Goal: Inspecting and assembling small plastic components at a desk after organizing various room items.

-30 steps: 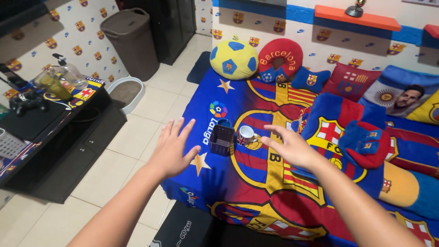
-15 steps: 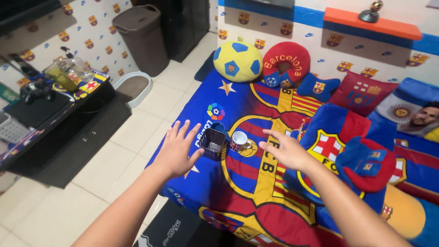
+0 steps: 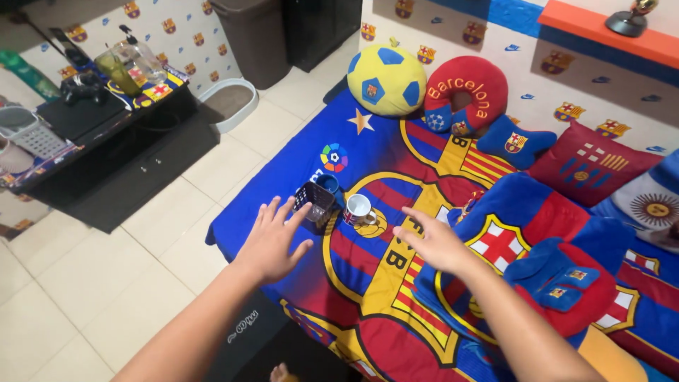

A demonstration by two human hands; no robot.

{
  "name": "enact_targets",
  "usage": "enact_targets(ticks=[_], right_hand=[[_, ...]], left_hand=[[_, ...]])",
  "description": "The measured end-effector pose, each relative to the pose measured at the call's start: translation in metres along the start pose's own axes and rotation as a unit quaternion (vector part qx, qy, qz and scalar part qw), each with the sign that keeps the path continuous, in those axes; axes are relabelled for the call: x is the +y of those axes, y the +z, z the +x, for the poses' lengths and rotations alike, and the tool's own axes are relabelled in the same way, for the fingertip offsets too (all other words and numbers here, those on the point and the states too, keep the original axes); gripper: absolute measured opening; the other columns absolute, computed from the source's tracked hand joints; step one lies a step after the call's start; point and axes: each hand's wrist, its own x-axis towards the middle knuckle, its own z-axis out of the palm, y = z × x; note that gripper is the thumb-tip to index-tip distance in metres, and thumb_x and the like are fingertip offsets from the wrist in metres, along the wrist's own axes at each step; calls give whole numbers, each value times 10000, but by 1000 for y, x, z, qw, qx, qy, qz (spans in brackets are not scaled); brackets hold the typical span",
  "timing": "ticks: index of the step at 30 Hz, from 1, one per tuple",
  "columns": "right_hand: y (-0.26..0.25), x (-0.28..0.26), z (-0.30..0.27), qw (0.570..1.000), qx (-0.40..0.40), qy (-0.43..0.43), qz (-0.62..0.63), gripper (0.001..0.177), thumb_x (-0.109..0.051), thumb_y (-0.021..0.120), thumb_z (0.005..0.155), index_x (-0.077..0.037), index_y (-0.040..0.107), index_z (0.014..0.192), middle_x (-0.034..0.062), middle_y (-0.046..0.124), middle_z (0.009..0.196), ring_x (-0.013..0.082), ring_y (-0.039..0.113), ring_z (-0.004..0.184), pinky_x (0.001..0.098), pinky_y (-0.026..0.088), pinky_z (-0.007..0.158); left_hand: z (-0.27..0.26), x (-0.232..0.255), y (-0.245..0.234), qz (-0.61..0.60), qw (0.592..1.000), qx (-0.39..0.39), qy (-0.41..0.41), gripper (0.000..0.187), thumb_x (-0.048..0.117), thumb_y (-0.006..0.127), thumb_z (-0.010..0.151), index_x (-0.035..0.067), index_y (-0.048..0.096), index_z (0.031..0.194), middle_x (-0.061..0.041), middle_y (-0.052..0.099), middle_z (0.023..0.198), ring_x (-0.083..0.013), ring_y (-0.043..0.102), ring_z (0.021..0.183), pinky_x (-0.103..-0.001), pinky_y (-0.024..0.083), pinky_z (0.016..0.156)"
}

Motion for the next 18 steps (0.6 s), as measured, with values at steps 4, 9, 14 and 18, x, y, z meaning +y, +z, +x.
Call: enact_targets(ticks=[4, 9, 14, 18], right_hand=[[39, 60, 28, 974, 0, -216, 63, 745, -475, 728, 997, -31, 437, 1522, 163, 606, 1358, 131, 569, 1134, 321, 481, 941], [50, 45, 16, 994, -89, -51, 45, 819, -440, 675, 895, -145, 342, 1583, 51, 717, 982, 123, 660, 868, 273, 517, 845], [63, 49, 19, 992, -120, -23, 38, 841, -435, 664, 900, -152, 306, 1606, 47, 657, 826, 159, 605, 744, 289, 512, 740], [71, 51, 32, 993, -94, -17, 70, 858, -421, 675, 895, -159, 279, 1609, 36, 668, 842, 148, 604, 715, 277, 513, 718]], left_hand=[[0, 36, -16, 49, 987, -127, -91, 684, 458, 554, 979, 312, 288, 1593, -175, 522, 1381, -404, 408, 1386, -549, 393, 1111], [9, 23, 42, -32, 981, -173, -86, 711, 485, 534, 975, 328, 244, 1605, -188, 609, 1289, -379, 588, 1202, -490, 483, 1034], [24, 21, 72, -41, 975, -205, -76, 731, 520, 521, 987, 327, 197, 1614, -186, 620, 1271, -379, 601, 1179, -486, 485, 1025], [44, 22, 67, -54, 971, -216, -92, 749, 500, 524, 976, 342, 182, 1623, -162, 638, 1253, -366, 608, 1179, -484, 490, 1024]])
